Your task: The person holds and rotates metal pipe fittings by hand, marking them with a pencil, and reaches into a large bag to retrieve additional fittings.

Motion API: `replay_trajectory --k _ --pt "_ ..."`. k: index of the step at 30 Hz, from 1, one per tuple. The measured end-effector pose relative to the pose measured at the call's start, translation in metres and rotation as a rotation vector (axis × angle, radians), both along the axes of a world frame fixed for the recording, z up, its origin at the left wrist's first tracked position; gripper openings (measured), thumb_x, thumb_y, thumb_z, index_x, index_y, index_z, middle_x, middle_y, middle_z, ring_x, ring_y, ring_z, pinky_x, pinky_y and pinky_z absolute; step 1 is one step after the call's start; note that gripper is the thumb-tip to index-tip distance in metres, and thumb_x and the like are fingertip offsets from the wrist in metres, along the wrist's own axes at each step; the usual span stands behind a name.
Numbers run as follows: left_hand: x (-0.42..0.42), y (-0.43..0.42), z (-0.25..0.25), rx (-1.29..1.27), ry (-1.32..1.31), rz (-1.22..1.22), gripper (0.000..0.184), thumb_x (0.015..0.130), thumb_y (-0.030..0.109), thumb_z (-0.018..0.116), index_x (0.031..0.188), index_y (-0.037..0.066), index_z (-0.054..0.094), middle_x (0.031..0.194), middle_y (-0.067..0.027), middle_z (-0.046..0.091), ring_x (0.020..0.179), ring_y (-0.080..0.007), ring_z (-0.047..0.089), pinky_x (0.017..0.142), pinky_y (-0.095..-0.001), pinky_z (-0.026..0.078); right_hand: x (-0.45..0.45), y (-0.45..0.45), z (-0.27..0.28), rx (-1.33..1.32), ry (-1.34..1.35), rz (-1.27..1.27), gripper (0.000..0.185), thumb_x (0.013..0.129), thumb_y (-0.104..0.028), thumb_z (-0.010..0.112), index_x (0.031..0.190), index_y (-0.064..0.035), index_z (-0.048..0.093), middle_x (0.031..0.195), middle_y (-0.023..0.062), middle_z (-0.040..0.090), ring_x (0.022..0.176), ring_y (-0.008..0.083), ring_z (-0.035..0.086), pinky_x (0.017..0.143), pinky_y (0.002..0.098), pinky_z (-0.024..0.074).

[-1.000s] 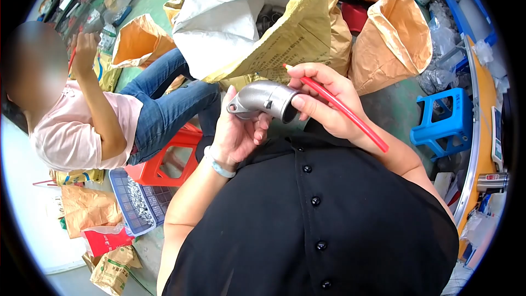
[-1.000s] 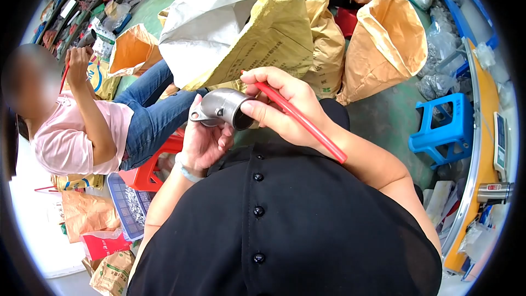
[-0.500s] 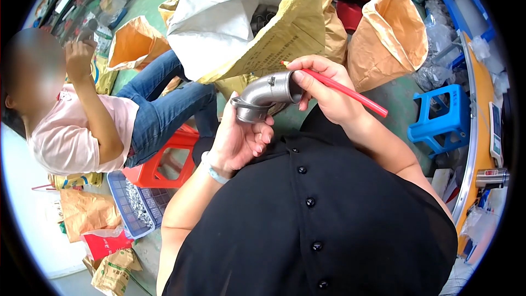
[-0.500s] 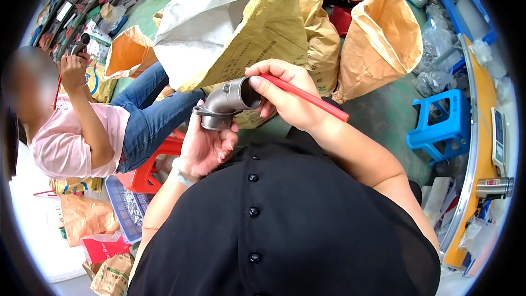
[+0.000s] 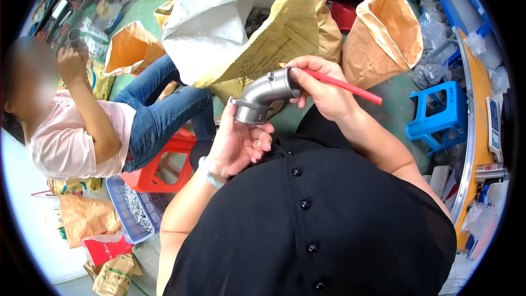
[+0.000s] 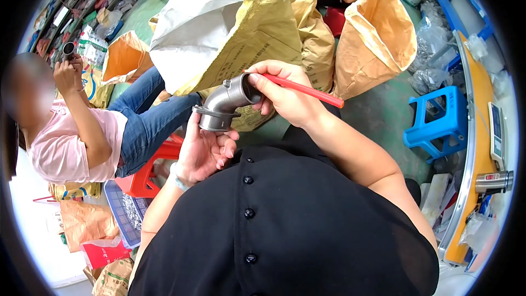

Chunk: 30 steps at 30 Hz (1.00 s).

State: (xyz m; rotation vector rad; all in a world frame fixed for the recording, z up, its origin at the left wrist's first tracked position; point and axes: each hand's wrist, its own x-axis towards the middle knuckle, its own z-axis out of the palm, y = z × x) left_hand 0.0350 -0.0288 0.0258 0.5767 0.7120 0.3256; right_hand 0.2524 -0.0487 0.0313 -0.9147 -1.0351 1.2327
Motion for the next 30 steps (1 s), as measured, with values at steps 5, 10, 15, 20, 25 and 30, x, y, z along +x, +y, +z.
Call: replay_trajectory --k 5,10,15,20,25,30 --pt "0.000 -0.001 0.001 -0.005 -0.033 -0.014 0.086 0.081 0.074 0.017 0.088 -0.002 0.055 0.063 -0.0115 0.058 0.046 -0.0151 0.052 0.043 -0.0213 0.042 0.002 0.001 -0.004 0.021 0.036 0.012 0.016 0.090 -0.009 0.053 0.102 0.0019 0.057 0.082 0.0076 0.062 0.054 0.0099 0.058 0.043 0.0178 0.0460" --pt "0.001 -0.005 0.002 0.014 -0.045 -0.005 0.086 0.082 0.074 0.020 0.090 -0.003 0.058 0.066 -0.0117 0.059 0.049 -0.0150 0.053 0.047 -0.0219 0.044 0.004 0.003 -0.008 0.018 0.107 0.026 0.017 0.091 -0.009 0.052 0.103 0.0012 0.057 0.084 0.0087 0.063 0.053 0.0108 0.059 0.042 0.0182 0.0458" --pt "0.002 -0.007 0.004 0.073 -0.034 -0.035 0.088 0.081 0.075 0.020 0.094 -0.003 0.059 0.070 -0.0108 0.060 0.052 -0.0151 0.055 0.052 -0.0219 0.046 0.006 0.004 -0.011 -0.001 0.198 0.051 0.017 0.092 -0.011 0.051 0.102 0.0001 0.057 0.084 0.0086 0.063 0.053 0.0113 0.060 0.041 0.0181 0.0452" --pt "0.000 -0.009 0.000 0.126 -0.066 -0.076 0.086 0.082 0.073 0.026 0.103 -0.003 0.058 0.077 -0.0103 0.063 0.059 -0.0146 0.060 0.058 -0.0215 0.049 0.005 0.005 -0.013 0.035 0.262 0.059 0.015 0.091 -0.013 0.053 0.099 -0.0013 0.059 0.078 0.0052 0.062 0.052 0.0086 0.058 0.041 0.0162 0.0438" --pt "0.002 -0.013 0.001 0.199 -0.092 -0.050 0.065 0.083 0.058 0.049 0.107 -0.002 0.056 0.085 -0.0098 0.064 0.067 -0.0127 0.062 0.061 -0.0233 0.051 0.011 0.007 -0.013 0.022 0.208 0.126 0.021 0.092 -0.015 0.051 0.106 -0.0014 0.058 0.088 0.0061 0.062 0.063 0.0097 0.059 0.045 0.0180 0.0453" --pt "0.009 -0.014 -0.001 0.289 -0.104 0.041 0.039 0.081 0.037 0.066 0.099 0.003 0.057 0.084 -0.0076 0.064 0.065 -0.0115 0.061 0.059 -0.0224 0.051 0.009 0.005 -0.008 0.004 0.273 0.118 0.033 0.094 -0.031 0.046 0.108 -0.0031 0.058 0.095 0.0062 0.061 0.077 0.0109 0.059 0.058 0.0242 0.0495"
